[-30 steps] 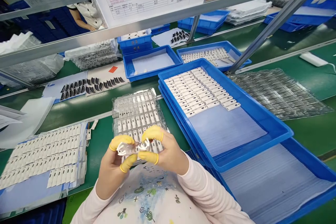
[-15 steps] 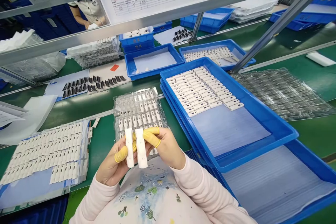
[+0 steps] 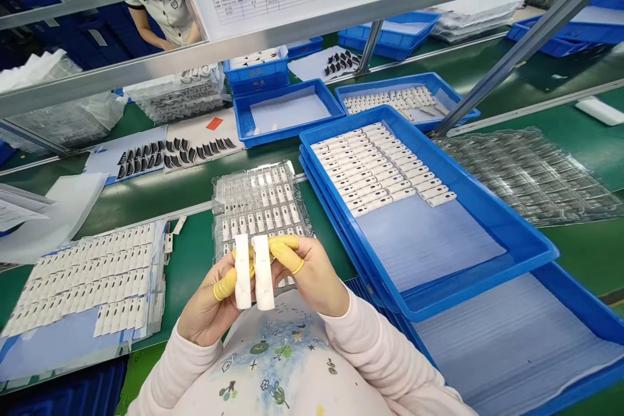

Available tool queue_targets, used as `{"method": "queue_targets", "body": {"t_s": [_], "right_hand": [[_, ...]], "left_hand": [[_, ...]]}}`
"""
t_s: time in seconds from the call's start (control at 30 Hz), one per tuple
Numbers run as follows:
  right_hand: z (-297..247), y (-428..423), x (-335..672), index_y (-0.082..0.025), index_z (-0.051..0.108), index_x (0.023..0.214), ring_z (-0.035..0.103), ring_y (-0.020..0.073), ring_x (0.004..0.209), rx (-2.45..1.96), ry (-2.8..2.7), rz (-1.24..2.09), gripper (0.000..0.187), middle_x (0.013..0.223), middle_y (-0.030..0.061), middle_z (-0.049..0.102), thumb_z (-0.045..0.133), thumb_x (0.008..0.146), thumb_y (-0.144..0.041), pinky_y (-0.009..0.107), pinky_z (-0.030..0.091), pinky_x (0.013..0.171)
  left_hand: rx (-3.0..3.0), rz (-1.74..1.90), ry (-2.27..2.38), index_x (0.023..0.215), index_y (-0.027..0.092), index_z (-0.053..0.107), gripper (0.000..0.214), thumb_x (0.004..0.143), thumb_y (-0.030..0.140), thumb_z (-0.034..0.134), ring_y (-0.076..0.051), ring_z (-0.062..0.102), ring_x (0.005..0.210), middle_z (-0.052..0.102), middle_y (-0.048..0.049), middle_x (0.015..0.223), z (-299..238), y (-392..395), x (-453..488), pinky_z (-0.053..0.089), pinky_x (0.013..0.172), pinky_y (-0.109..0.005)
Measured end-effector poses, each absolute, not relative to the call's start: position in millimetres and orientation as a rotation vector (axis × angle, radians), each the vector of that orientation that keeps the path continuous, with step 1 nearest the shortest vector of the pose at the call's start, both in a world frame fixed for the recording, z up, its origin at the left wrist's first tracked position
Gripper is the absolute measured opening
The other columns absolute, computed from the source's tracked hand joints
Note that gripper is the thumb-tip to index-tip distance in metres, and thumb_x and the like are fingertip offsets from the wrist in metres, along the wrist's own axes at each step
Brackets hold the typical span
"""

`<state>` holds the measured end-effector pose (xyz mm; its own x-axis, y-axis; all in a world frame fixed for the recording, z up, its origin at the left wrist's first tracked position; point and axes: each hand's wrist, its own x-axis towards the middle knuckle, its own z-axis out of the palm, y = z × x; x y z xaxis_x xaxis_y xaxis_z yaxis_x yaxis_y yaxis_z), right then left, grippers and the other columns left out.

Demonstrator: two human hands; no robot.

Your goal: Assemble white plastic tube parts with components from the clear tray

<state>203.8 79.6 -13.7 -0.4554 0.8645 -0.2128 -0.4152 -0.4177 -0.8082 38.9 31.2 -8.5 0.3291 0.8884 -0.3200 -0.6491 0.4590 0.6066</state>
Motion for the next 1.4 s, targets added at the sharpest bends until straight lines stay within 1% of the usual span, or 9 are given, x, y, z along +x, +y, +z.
{"method": "queue_targets", "body": {"t_s": [0.23, 0.4, 0.47, 0.63, 0.8, 1.0, 1.2, 1.3, 1.4], "right_hand": [[-17, 79, 207, -0.017, 0.064, 0.081, 0.062, 0.0140, 0.055, -0.696, -0.705, 2.105, 0.037, 0.064, -0.0003, 0.067, 0.079, 0.076, -0.050, 0.026, 0.050, 0.056], [-19, 81, 205, -0.019, 0.056, 0.079, 0.045, 0.0078, 0.048, -0.567, -0.613, 2.146, 0.037, 0.059, -0.0061, 0.055, 0.082, 0.073, -0.044, 0.020, 0.037, 0.050], [-20, 81, 202, -0.019, 0.053, 0.077, 0.042, 0.0073, 0.048, -0.507, -0.628, 2.157, 0.038, 0.058, -0.0070, 0.053, 0.082, 0.073, -0.044, 0.020, 0.035, 0.050], [-21, 79, 197, -0.020, 0.053, 0.078, 0.052, 0.0102, 0.057, -0.554, -0.638, 2.201, 0.043, 0.066, -0.0037, 0.060, 0.085, 0.068, -0.045, 0.021, 0.040, 0.055], [-21, 78, 196, -0.018, 0.058, 0.081, 0.055, 0.0105, 0.062, -0.567, -0.547, 2.226, 0.043, 0.072, -0.0017, 0.062, 0.089, 0.064, -0.044, 0.021, 0.043, 0.059], [-22, 79, 195, -0.018, 0.063, 0.081, 0.058, 0.0093, 0.058, -0.524, -0.531, 2.211, 0.033, 0.069, -0.0017, 0.065, 0.085, 0.071, -0.040, 0.019, 0.046, 0.057], [-18, 81, 191, -0.016, 0.070, 0.088, 0.067, 0.0130, 0.068, -0.472, -0.467, 2.253, 0.025, 0.077, 0.0020, 0.072, 0.082, 0.077, -0.035, 0.023, 0.053, 0.065], [-21, 84, 187, -0.016, 0.071, 0.089, 0.070, 0.0165, 0.076, -0.510, -0.344, 2.261, 0.026, 0.079, 0.0021, 0.074, 0.082, 0.078, -0.038, 0.027, 0.057, 0.073], [-27, 88, 185, -0.017, 0.070, 0.091, 0.072, 0.0155, 0.079, -0.511, -0.177, 2.291, 0.023, 0.078, -0.0001, 0.074, 0.080, 0.082, -0.036, 0.026, 0.059, 0.075]], "left_hand": [[0.448, 1.065, 0.752, 0.109, 0.018, 0.067, 0.042, 0.075, 0.038, 0.084, -0.019, 0.073, 0.078, 0.074, -0.0046, 0.087, -8, 29, 36, 0.057, 0.077, -0.031], [0.531, 1.151, 0.806, 0.096, 0.019, 0.065, 0.034, 0.076, 0.039, 0.083, -0.011, 0.063, 0.066, 0.070, -0.0010, 0.084, -5, 28, 39, 0.050, 0.063, -0.022], [0.565, 1.203, 0.841, 0.092, 0.019, 0.065, 0.031, 0.076, 0.037, 0.084, -0.011, 0.062, 0.068, 0.070, -0.0008, 0.086, -3, 29, 42, 0.049, 0.064, -0.021], [0.571, 1.218, 0.839, 0.085, 0.019, 0.065, 0.027, 0.076, 0.037, 0.084, -0.010, 0.063, 0.065, 0.070, 0.0013, 0.078, 1, 28, 47, 0.051, 0.063, -0.021], [0.589, 1.179, 0.814, 0.087, 0.020, 0.067, 0.025, 0.081, 0.041, 0.079, -0.009, 0.062, 0.056, 0.069, 0.0025, 0.072, 2, 27, 45, 0.055, 0.060, -0.022], [0.562, 1.150, 0.878, 0.095, 0.018, 0.068, 0.034, 0.081, 0.048, 0.077, -0.014, 0.069, 0.067, 0.072, -0.0010, 0.078, 1, 26, 43, 0.059, 0.068, -0.027], [0.337, 1.151, 0.743, 0.095, 0.016, 0.069, 0.023, 0.081, 0.030, 0.080, -0.016, 0.074, 0.076, 0.076, -0.0035, 0.083, -1, 36, 44, 0.062, 0.076, -0.027], [0.078, 1.167, 0.668, 0.103, 0.015, 0.070, 0.012, 0.093, 0.017, 0.063, -0.013, 0.076, 0.083, 0.078, -0.0027, 0.080, 3, 45, 47, 0.060, 0.073, -0.016], [-0.218, 1.140, 0.648, 0.114, 0.014, 0.066, 0.038, 0.107, 0.014, 0.029, -0.006, 0.077, 0.075, 0.078, -0.0015, 0.076, 8, 51, 50, 0.056, 0.062, -0.006]]}}
